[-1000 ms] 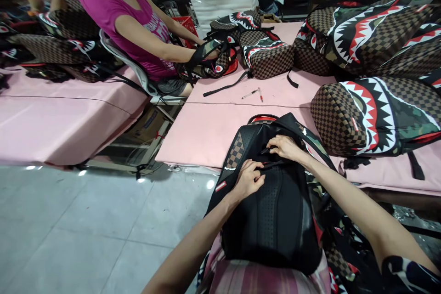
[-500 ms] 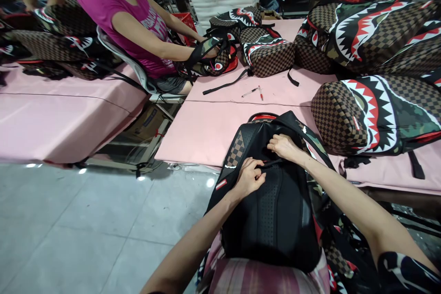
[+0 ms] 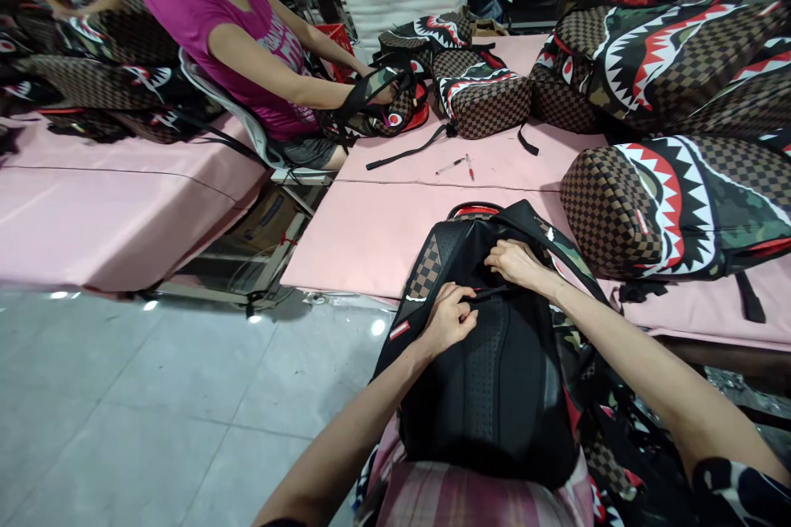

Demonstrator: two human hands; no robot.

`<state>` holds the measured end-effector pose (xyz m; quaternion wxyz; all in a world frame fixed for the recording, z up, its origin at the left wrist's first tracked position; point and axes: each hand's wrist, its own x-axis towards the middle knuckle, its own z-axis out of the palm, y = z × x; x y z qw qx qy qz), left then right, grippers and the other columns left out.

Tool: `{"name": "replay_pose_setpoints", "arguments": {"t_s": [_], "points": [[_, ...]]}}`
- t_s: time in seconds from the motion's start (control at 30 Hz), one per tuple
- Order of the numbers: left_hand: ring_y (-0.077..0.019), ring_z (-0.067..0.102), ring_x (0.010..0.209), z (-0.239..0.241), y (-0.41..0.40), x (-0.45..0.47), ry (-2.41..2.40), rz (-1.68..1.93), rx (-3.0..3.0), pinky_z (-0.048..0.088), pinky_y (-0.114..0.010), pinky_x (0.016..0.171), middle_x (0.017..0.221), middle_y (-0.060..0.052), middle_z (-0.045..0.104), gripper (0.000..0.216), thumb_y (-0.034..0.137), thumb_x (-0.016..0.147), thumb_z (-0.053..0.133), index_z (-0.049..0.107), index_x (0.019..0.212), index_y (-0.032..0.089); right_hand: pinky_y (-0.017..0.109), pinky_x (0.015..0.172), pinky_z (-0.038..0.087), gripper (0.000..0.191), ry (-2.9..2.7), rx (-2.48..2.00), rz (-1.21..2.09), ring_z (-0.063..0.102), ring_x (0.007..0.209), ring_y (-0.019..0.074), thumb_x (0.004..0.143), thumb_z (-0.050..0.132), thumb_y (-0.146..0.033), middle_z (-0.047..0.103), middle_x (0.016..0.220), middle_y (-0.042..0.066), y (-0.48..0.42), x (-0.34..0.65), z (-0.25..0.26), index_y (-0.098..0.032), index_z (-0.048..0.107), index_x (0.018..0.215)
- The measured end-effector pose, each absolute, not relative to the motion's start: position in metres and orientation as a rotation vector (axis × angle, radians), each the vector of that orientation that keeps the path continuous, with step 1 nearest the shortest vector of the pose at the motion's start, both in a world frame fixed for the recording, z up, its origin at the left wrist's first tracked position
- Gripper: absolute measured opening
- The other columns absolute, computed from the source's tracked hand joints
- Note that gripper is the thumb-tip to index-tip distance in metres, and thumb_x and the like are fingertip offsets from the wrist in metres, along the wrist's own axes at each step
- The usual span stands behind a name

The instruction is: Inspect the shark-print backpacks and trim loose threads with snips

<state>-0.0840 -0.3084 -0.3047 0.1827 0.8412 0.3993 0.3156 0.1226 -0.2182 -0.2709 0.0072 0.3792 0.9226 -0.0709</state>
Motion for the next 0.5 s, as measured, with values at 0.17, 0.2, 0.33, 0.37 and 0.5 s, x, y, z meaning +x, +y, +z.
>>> {"name": "replay_pose_setpoints", "arguments": {"t_s": [0.17, 0.2, 0.33, 0.37, 0.5], "points": [[-0.0168, 0.054, 0.089, -0.306, -0.308, -0.083, 1.154, 0.908, 2.376, 0.038, -0.042, 0.095, 0.095, -0.002, 0.063, 0.028, 0.018, 0.075, 0.056, 0.047, 0.047, 0.017, 0.033, 0.076, 0.029, 0.021, 2.889, 1.145, -0.247, 0.046, 0.087, 0.0187, 0.085, 0.042, -0.015, 0.061, 0.084, 0.008, -0.221, 0.115, -0.271, -0.015, 0.063, 0.087], [-0.0169, 0.055, 0.089, -0.306, -0.307, -0.083, 1.161, 0.912, 2.381, 0.038, -0.042, 0.095, 0.095, -0.002, 0.063, 0.028, 0.018, 0.075, 0.056, 0.047, 0.047, 0.017, 0.033, 0.078, 0.029, 0.022, 2.892, 1.15, -0.289, 0.046, 0.087, 0.0187, 0.084, 0.041, -0.011, 0.061, 0.084, 0.009, -0.22, 0.112, -0.27, -0.014, 0.063, 0.086], [-0.017, 0.058, 0.089, -0.299, -0.31, -0.08, 1.145, 0.924, 2.457, 0.041, -0.04, 0.094, 0.094, 0.0, 0.065, 0.029, 0.018, 0.079, 0.05, 0.048, 0.05, 0.018, 0.033, 0.08, 0.032, 0.023, 2.854, 1.225, -0.362, 0.049, 0.088, 0.018, 0.081, 0.042, -0.006, 0.062, 0.081, 0.01, -0.224, 0.104, -0.253, -0.013, 0.064, 0.081], [-0.0174, 0.06, 0.085, -0.297, -0.311, -0.081, 1.119, 0.975, 2.501, 0.044, -0.04, 0.09, 0.089, 0.0, 0.065, 0.029, 0.019, 0.078, 0.05, 0.048, 0.05, 0.019, 0.032, 0.079, 0.034, 0.017, 2.826, 1.256, -0.362, 0.05, 0.085, 0.0174, 0.08, 0.047, -0.011, 0.062, 0.081, 0.007, -0.228, 0.104, -0.246, -0.016, 0.064, 0.081], [-0.0186, 0.064, 0.076, -0.316, -0.29, -0.092, 0.969, 1.169, 2.572, 0.05, -0.037, 0.076, 0.085, 0.004, 0.068, 0.011, 0.025, 0.078, 0.052, 0.058, 0.068, 0.025, 0.024, 0.076, 0.041, 0.019, 2.812, 1.79, -0.924, 0.053, 0.082, 0.0121, 0.079, 0.056, -0.024, 0.061, 0.09, -0.003, -0.24, 0.104, -0.234, -0.023, 0.059, 0.098]]}}
